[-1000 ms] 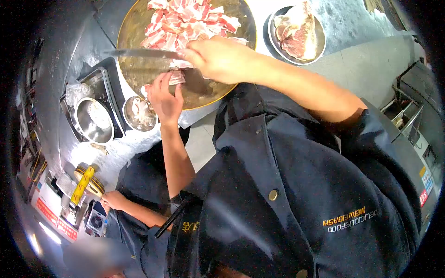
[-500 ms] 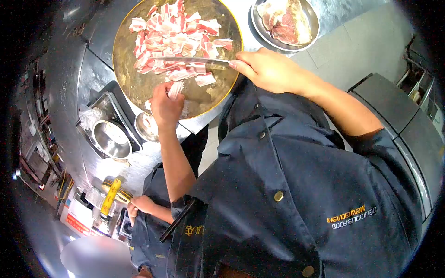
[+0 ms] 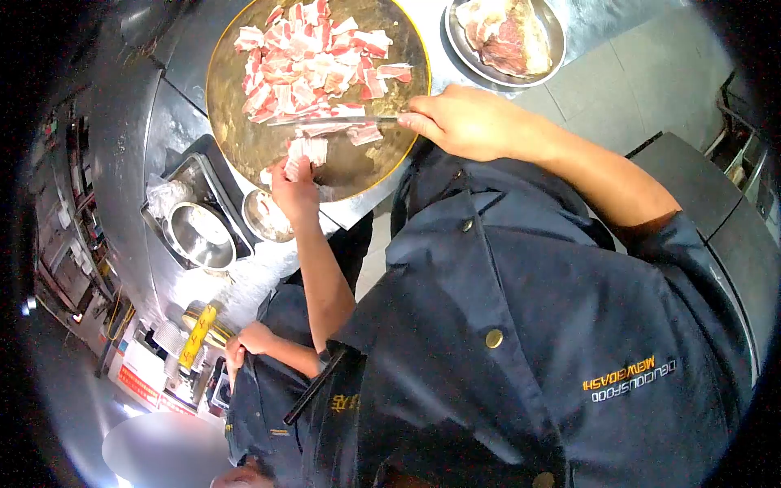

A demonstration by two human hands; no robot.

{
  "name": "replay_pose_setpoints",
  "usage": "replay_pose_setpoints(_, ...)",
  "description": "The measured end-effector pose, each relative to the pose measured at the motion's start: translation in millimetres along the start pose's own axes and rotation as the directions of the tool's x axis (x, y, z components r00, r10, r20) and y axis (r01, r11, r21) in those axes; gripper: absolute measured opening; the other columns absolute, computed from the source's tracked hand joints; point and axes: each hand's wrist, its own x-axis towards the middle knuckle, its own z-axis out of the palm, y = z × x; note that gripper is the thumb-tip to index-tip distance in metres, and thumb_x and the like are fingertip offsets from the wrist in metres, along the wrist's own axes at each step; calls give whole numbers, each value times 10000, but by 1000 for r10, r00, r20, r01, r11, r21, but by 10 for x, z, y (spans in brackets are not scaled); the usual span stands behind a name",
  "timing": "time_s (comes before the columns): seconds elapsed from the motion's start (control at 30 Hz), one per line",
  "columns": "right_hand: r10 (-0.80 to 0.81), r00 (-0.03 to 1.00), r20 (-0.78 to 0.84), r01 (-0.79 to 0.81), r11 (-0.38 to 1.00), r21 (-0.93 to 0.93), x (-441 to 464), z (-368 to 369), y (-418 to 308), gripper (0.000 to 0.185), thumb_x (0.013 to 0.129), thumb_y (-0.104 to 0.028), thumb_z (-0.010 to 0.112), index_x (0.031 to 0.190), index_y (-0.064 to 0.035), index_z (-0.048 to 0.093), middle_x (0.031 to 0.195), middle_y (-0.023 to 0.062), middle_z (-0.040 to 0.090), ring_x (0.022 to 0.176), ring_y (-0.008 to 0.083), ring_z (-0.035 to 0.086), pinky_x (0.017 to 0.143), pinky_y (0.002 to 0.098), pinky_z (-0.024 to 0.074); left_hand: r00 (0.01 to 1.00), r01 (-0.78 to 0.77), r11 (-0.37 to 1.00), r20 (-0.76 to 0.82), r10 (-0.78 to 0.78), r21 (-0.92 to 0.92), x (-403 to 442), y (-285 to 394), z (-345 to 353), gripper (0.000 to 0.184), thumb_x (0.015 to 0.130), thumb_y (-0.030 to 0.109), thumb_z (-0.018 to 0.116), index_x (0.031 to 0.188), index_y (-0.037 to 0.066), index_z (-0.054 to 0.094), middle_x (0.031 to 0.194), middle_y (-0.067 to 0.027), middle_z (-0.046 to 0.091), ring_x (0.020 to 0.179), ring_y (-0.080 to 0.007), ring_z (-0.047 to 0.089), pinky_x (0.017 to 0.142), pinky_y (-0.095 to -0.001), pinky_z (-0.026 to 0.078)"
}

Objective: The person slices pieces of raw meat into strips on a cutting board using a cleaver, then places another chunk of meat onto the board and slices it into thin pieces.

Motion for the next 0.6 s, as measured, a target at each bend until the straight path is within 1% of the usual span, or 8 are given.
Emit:
replay_pose_setpoints(0.03,17,999,40,-17,1000,8,16,10,-7,496,1128,-475,454,1098,-44,697,916,264,717,906,485,695,843,580,545,921,-327,883,-95,377,336,-18,-33,1,342,991,164,754,1268,2,635,956,-102,733,797,-197,720,737,-331,578)
replay_pose_setpoints(0.07,17,999,41,-17,1000,11,18,34,-17,496,1128,-475,454,1098,-44,697,916,264,717,906,485,695,843,580,545,707,-517,562,-48,705,646,-78,-8,-8,365,999,265,746,1245,5,676,902,-90,752,765,-189,716,752,-369,563)
replay_pose_setpoints(0.1,7,998,70,-8,1000,17,27,71,-33,473,1132,-454,452,1112,-44,687,927,268,707,916,485,682,850,580,532,872,-383,770,-76,483,510,-170,3,11,304,1012,221,730,1240,25,688,913,-90,759,742,-162,701,703,-343,559)
replay_pose_setpoints(0.13,-4,995,98,2,1000,21,39,98,-44,450,1136,-433,450,1125,-45,677,939,272,697,926,484,669,857,579,519,872,-380,768,-78,484,515,-204,37,15,304,1012,221,730,1240,25,688,913,-90,759,742,-162,701,703,-343,559)
replay_pose_setpoints(0.2,-10,994,113,7,1000,24,82,178,-32,457,1137,-435,446,1119,-43,680,951,273,702,939,486,671,872,578,518,1000,-15,996,-4,14,-91,-245,84,27,235,1049,126,680,1266,37,666,930,-68,776,755,-117,693,663,-260,535)
replay_pose_setpoints(0.23,-8,992,126,5,1000,26,103,226,-22,465,1139,-437,441,1113,-41,683,964,274,706,952,488,673,887,578,518,995,99,984,2,-100,-149,-296,170,14,258,1057,106,661,1309,55,649,965,-67,772,776,-112,690,646,-259,527)
replay_pose_setpoints(0.47,30,992,122,-33,999,24,124,280,-156,521,1137,-457,423,1131,-25,715,1044,267,734,1028,480,694,926,564,546,959,273,821,72,-275,-502,-451,42,-60,283,1062,106,646,1343,85,628,1043,-85,769,787,-142,696,651,-263,556)
replay_pose_setpoints(0.6,-25,993,114,21,999,38,22,288,-227,496,1139,-440,434,1114,-20,697,1006,276,724,1001,489,686,909,568,536,975,214,801,70,-211,-559,-525,-45,17,175,1058,130,650,1199,27,671,1010,-76,743,780,-148,693,673,-273,570)
